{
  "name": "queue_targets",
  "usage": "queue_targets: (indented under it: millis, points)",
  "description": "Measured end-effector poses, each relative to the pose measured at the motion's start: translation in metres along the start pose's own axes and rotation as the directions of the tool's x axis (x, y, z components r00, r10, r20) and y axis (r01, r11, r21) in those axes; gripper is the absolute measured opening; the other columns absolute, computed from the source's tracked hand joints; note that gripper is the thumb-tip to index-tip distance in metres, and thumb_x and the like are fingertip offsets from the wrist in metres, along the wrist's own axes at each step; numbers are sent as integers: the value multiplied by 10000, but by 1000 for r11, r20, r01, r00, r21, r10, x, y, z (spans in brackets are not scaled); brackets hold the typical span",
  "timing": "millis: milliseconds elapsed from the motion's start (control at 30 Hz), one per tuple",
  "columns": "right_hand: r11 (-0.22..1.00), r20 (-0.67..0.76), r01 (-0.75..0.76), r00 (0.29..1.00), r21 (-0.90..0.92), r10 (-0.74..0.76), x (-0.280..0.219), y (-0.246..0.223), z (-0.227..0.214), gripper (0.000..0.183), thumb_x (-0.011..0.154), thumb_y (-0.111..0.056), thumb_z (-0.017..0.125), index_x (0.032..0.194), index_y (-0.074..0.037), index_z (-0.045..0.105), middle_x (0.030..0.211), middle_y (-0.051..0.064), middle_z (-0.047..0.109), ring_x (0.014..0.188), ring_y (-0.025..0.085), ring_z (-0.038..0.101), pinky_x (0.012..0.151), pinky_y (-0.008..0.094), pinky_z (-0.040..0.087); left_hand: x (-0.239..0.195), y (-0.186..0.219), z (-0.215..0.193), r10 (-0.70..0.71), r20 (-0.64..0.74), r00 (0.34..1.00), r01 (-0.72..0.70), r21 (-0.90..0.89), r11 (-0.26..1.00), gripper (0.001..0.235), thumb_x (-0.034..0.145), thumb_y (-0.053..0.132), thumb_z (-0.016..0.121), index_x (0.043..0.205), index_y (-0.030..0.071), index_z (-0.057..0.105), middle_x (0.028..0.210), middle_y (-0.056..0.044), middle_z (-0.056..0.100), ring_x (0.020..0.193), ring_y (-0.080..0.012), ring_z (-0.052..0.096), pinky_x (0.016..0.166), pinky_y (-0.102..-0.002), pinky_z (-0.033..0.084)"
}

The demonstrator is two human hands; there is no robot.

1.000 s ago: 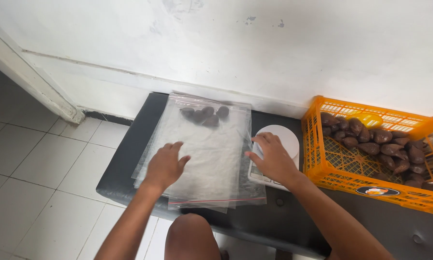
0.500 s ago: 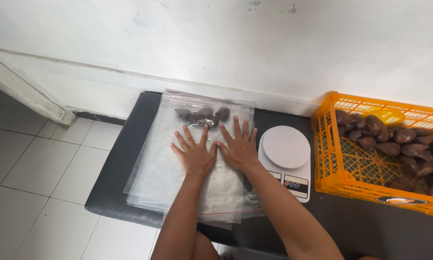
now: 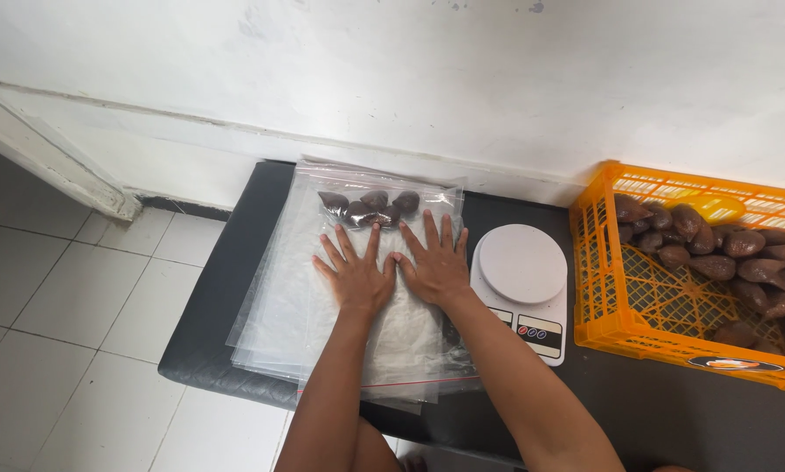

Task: The person weighs dark brown fruits on a digital scale, places them into clear plastic bags, and seals the bags. The process is repeated for multiple bags, which are then stacked on the table.

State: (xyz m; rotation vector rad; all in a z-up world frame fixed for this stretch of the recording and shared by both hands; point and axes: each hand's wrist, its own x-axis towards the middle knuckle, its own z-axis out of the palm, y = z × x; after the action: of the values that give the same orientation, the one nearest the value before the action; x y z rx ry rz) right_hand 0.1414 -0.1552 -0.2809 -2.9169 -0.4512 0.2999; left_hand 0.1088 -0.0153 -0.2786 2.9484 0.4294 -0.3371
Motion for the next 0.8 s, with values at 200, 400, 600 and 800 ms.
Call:
queue_targets:
  millis: [200,400,600,800]
  points:
    - [1000,22,-11,1000,6,11,2,2,-1,716,1012,-730,108,1646,-401,166,1747,106,7,1583,440,-27,1242,684,-22,1,0,0,-3,-3,1000,3,-13,1000,679,997,701,148,1632,469,88,1731,-186,2,1559,-496,-83,1190,-705,-23]
    - [991,-203,33,979,133,-5,0,4,-1,664,1065,-601,283,1652,-298,221,1722,186,80,1570,463,83,1238,691,106,0,-7,-6,3,-96,995,-15,-122,992,710,1019,683,172,1654,374,98,1721,-211,46,1567,-481,-20,1219,-662,-3]
    - [977,-286,37,958,209,25,35,5,-5,786,1090,-560,320,1639,-17,172,1718,244,66,1588,417,45,1262,636,98,22,-1,4,-71,-206,976,23,-227,974,825,1046,649,174,1657,100,93,1705,-259,38,1573,-448,-40,1262,-577,-9]
    - [989,-100,-109,988,104,119,53,10,12,1061,979,-798,238,1636,15,59,1726,224,22,1601,379,-13,1294,571,6,48,2,37,-197,-173,965,157,-222,962,1041,984,777,164,1606,-52,67,1687,-292,40,1572,-443,-29,1281,-518,-37]
